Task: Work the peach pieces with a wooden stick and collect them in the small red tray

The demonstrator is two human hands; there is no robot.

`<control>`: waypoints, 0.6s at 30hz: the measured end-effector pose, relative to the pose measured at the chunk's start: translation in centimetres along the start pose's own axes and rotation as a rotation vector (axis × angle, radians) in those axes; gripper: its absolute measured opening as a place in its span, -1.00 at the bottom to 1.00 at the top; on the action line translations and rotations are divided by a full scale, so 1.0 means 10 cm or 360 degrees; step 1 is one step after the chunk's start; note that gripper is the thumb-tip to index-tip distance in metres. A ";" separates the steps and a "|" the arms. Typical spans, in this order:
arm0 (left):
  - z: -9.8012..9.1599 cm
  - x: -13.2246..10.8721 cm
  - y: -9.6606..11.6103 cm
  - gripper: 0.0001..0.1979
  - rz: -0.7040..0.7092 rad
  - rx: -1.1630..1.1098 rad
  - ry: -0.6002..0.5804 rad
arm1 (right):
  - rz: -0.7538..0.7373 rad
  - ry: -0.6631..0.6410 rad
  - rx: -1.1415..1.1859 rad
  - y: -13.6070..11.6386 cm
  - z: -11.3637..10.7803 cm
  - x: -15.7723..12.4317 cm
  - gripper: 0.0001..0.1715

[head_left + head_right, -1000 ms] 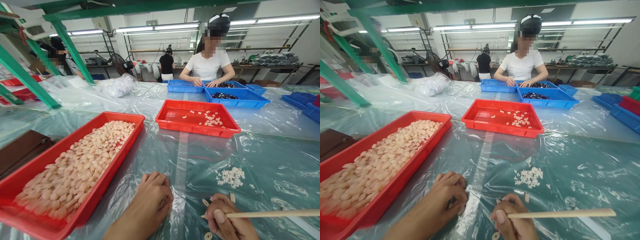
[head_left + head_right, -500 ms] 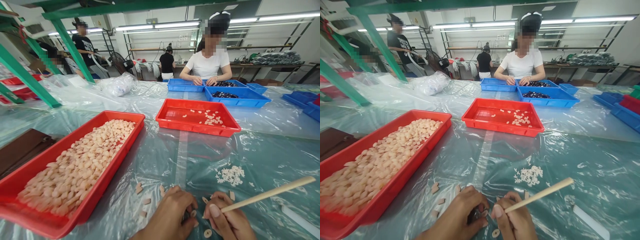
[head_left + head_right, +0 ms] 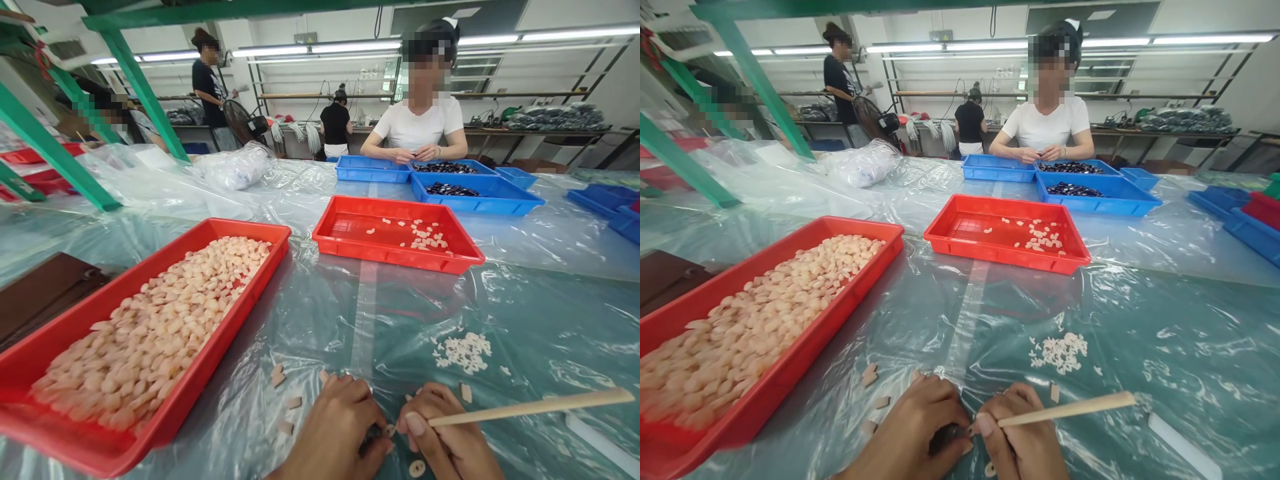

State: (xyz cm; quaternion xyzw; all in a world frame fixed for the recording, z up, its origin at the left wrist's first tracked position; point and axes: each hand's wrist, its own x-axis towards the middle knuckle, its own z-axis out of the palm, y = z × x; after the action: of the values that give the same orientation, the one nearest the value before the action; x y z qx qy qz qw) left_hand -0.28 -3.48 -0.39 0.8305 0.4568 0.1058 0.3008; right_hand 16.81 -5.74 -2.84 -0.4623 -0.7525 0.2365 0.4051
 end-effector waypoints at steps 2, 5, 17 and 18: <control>0.01 0.00 0.01 -0.94 0.0029 0.0034 0.0026 | -0.0121 -0.0033 -0.0107 0.02 0.00 0.01 -0.62; 0.02 0.00 0.01 -0.93 0.0082 0.0073 0.0090 | -0.0335 -0.0097 -0.0349 0.06 0.03 0.02 -0.63; 0.09 -0.01 -0.03 -0.89 0.0206 0.0127 0.0247 | -0.0043 0.0072 -0.0025 0.01 0.02 -0.02 -0.59; 0.09 -0.01 -0.03 -0.89 0.0213 0.0141 0.0257 | -0.0026 0.0062 -0.0010 0.01 0.03 -0.02 -0.58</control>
State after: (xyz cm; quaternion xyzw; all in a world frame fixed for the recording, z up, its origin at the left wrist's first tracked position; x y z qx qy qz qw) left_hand -0.13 -3.83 -1.25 0.8604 0.4272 0.1720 0.2183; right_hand 16.69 -5.87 -3.16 -0.4619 -0.7490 0.2219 0.4201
